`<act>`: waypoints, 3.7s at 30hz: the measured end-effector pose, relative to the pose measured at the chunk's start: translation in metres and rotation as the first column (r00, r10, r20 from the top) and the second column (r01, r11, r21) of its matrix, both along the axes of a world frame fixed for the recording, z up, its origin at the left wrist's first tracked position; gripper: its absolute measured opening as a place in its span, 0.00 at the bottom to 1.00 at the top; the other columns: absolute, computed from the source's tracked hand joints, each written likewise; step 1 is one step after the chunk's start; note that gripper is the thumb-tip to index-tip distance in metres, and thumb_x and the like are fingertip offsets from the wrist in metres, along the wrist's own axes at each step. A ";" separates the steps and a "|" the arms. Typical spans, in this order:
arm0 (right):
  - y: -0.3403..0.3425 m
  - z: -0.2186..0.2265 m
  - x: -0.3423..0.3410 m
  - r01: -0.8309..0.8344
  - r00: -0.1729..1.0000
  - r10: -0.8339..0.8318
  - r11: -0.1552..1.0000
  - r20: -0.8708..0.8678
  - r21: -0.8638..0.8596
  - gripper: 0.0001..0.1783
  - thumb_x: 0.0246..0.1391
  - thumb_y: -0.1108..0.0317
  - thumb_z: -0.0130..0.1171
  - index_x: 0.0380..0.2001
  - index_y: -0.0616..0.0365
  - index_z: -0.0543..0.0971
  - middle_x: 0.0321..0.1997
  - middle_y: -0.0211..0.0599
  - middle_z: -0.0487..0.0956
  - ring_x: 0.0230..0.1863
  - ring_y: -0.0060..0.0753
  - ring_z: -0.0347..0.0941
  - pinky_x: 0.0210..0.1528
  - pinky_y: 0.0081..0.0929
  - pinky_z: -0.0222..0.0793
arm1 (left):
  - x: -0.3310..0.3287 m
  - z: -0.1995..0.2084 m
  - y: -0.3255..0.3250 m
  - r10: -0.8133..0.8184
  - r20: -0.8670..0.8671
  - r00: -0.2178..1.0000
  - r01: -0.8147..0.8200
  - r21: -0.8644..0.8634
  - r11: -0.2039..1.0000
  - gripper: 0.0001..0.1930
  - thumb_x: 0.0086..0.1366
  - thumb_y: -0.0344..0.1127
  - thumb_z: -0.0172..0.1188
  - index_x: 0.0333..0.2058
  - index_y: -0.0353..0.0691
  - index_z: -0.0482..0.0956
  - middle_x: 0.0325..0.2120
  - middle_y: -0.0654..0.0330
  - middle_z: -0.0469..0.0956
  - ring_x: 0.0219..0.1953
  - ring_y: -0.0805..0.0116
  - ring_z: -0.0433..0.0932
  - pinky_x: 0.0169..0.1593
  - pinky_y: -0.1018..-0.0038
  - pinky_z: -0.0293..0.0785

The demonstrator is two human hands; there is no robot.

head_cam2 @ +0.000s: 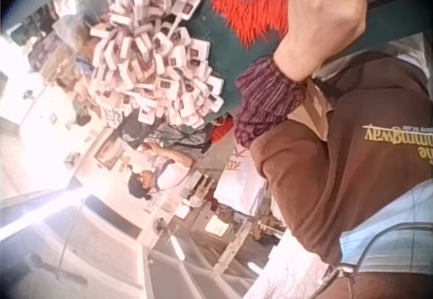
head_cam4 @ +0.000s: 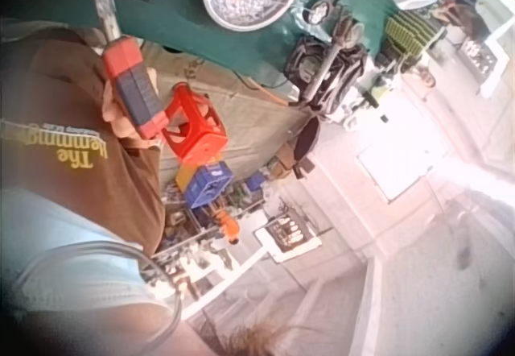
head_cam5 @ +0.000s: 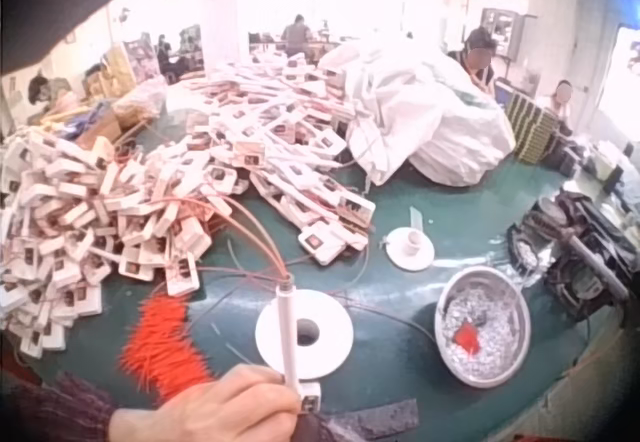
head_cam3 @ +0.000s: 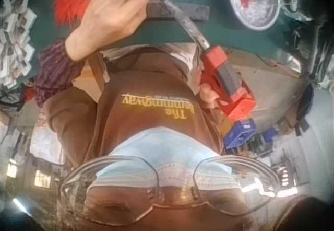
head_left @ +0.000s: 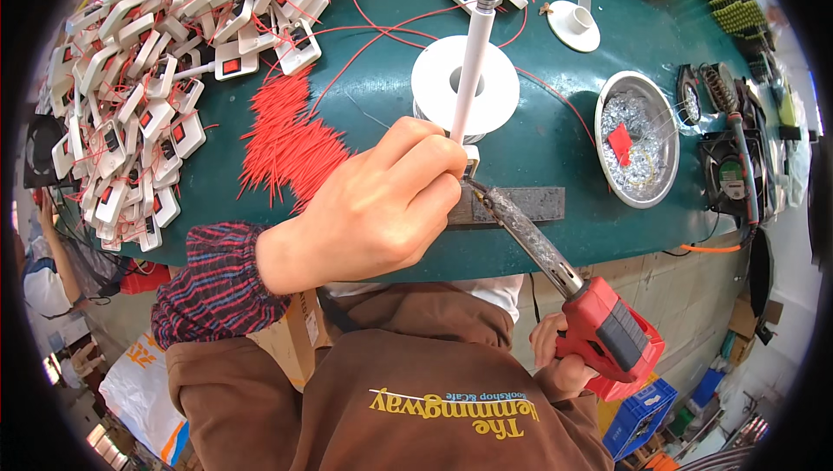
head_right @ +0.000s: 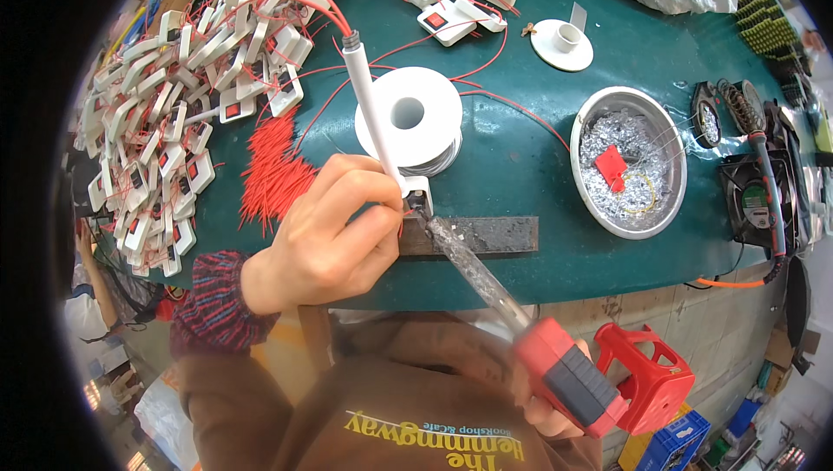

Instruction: The person solders red wires onto electrical components by hand using a soldering iron and solder from a spool.

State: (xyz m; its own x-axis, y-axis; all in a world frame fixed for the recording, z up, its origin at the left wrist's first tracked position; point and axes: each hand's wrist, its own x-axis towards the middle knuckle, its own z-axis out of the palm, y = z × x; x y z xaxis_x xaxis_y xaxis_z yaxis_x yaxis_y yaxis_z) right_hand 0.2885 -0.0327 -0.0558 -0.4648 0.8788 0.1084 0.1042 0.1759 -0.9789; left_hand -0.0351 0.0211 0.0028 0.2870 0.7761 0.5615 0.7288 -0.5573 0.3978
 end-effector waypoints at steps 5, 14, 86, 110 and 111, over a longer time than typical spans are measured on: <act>-0.002 0.009 -0.002 -0.015 0.995 0.009 0.998 -0.098 -0.064 0.41 0.48 0.36 0.56 0.46 0.67 0.66 0.07 0.26 0.65 0.08 0.24 0.60 0.15 0.22 0.58 | 0.001 -0.003 0.001 -0.006 0.007 1.000 0.006 0.010 1.000 0.10 0.37 0.16 0.60 0.22 0.30 0.70 0.30 0.55 0.69 0.34 0.55 0.73 0.33 0.68 0.73; 0.002 0.007 -0.008 0.048 0.979 -0.065 0.994 -0.192 -0.093 0.41 0.52 0.38 0.54 0.49 0.69 0.63 0.07 0.25 0.64 0.07 0.23 0.60 0.13 0.21 0.57 | -0.001 -0.001 0.002 -0.018 0.006 1.000 0.018 0.040 0.999 0.11 0.38 0.16 0.60 0.22 0.31 0.70 0.30 0.55 0.69 0.34 0.55 0.72 0.33 0.68 0.72; 0.017 0.003 0.000 -0.250 0.937 0.223 0.965 -0.270 -0.073 0.47 0.47 0.30 0.49 0.51 0.66 0.61 0.08 0.25 0.65 0.08 0.24 0.62 0.15 0.22 0.60 | 0.030 0.012 -0.021 0.397 -0.032 0.917 -0.398 -0.116 0.910 0.10 0.41 0.18 0.64 0.24 0.32 0.74 0.33 0.53 0.73 0.36 0.55 0.75 0.35 0.67 0.73; 0.003 0.006 0.001 -0.093 0.953 0.025 0.972 -0.301 -0.214 0.23 0.47 0.46 0.63 0.19 0.56 0.74 0.19 0.27 0.74 0.24 0.25 0.71 0.25 0.21 0.63 | 0.030 0.015 -0.023 0.367 -0.034 0.929 -0.368 -0.139 0.919 0.10 0.42 0.19 0.64 0.24 0.33 0.74 0.32 0.53 0.71 0.36 0.55 0.75 0.35 0.66 0.71; 0.014 0.011 -0.006 -0.188 0.938 0.132 0.970 -0.321 -0.152 0.32 0.49 0.40 0.57 0.36 0.62 0.67 0.14 0.26 0.70 0.17 0.24 0.67 0.20 0.21 0.62 | 0.029 0.014 -0.021 0.369 -0.033 0.929 -0.370 -0.143 0.918 0.10 0.42 0.19 0.64 0.24 0.33 0.74 0.32 0.53 0.71 0.36 0.55 0.75 0.35 0.66 0.71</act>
State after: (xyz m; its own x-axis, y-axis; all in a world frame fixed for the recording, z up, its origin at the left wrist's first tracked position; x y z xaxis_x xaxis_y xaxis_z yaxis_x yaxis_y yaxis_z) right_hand 0.2826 -0.0183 -0.0452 -0.5697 0.8135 0.1171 -0.2210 -0.0144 -0.9752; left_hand -0.0057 -0.0003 0.0165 -0.0332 0.8996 0.4354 0.8742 -0.1851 0.4490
